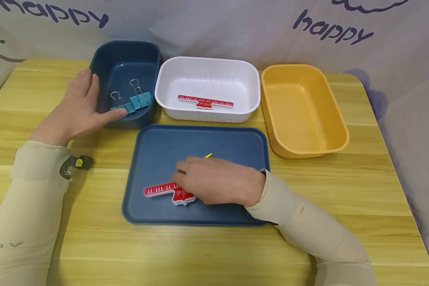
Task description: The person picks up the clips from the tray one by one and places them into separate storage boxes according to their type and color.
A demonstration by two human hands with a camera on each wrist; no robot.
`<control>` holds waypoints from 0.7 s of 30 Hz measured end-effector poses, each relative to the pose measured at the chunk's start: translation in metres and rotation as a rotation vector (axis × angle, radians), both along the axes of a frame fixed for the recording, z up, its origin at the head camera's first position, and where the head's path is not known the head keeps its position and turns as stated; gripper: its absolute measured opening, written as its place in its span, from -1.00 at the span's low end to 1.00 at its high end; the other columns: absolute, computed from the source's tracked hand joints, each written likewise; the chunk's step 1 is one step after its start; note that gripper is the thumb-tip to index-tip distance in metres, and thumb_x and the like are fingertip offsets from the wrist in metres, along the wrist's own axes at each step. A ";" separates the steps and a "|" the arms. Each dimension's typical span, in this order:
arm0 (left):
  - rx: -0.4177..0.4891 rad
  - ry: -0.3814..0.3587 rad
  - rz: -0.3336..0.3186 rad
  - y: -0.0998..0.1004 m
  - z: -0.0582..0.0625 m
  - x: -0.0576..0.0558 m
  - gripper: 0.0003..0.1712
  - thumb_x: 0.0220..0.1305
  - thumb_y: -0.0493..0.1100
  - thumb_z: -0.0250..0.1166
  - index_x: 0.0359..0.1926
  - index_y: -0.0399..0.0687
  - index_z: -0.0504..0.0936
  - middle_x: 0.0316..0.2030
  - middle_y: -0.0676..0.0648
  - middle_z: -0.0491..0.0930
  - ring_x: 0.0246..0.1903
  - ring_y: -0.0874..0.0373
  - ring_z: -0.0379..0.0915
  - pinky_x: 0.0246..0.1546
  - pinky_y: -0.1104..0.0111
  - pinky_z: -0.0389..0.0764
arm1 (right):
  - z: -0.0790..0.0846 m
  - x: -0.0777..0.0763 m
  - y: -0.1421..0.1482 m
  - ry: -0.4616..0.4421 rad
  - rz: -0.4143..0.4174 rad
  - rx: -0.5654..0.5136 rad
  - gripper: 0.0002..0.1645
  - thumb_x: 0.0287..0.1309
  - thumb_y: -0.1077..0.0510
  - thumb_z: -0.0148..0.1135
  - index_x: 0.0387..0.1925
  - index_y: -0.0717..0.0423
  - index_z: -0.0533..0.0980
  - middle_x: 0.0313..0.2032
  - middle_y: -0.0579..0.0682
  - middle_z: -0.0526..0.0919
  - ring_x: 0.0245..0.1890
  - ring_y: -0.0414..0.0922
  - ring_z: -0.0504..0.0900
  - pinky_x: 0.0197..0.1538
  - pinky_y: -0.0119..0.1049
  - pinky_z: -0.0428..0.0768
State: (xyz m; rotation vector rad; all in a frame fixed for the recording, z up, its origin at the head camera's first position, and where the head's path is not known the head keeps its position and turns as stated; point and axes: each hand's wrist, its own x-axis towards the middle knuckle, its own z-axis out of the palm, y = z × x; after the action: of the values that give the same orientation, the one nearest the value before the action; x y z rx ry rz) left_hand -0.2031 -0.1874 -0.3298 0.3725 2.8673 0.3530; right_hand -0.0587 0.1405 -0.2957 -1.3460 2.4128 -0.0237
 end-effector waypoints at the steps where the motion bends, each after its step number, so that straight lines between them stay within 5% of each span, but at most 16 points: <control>1: 0.000 0.000 -0.001 0.000 0.000 0.000 0.49 0.20 0.74 -0.12 0.61 -0.30 -0.46 0.62 -0.23 -0.67 0.65 -0.21 -0.73 0.68 -0.10 -0.47 | 0.000 0.000 0.000 0.006 0.000 -0.007 -0.62 0.44 0.12 0.24 0.22 0.05 0.58 0.07 -0.04 0.67 -0.03 -0.10 0.59 0.06 -0.28 0.71; 21: -0.010 0.006 -0.005 0.000 -0.002 -0.002 0.49 0.21 0.73 -0.12 0.60 -0.30 -0.49 0.62 -0.24 -0.67 0.65 -0.23 -0.71 0.68 -0.11 -0.45 | 0.005 -0.005 0.007 0.044 -0.027 -0.064 -0.55 0.36 0.10 0.34 0.24 0.07 0.58 0.06 -0.03 0.68 -0.01 -0.12 0.60 0.10 -0.32 0.71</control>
State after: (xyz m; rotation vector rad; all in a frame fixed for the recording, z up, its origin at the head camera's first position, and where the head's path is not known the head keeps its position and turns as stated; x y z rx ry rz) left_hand -0.2046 -0.1875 -0.3320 0.3796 2.8721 0.3374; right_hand -0.0640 0.1470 -0.2903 -1.3547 2.4867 -0.0804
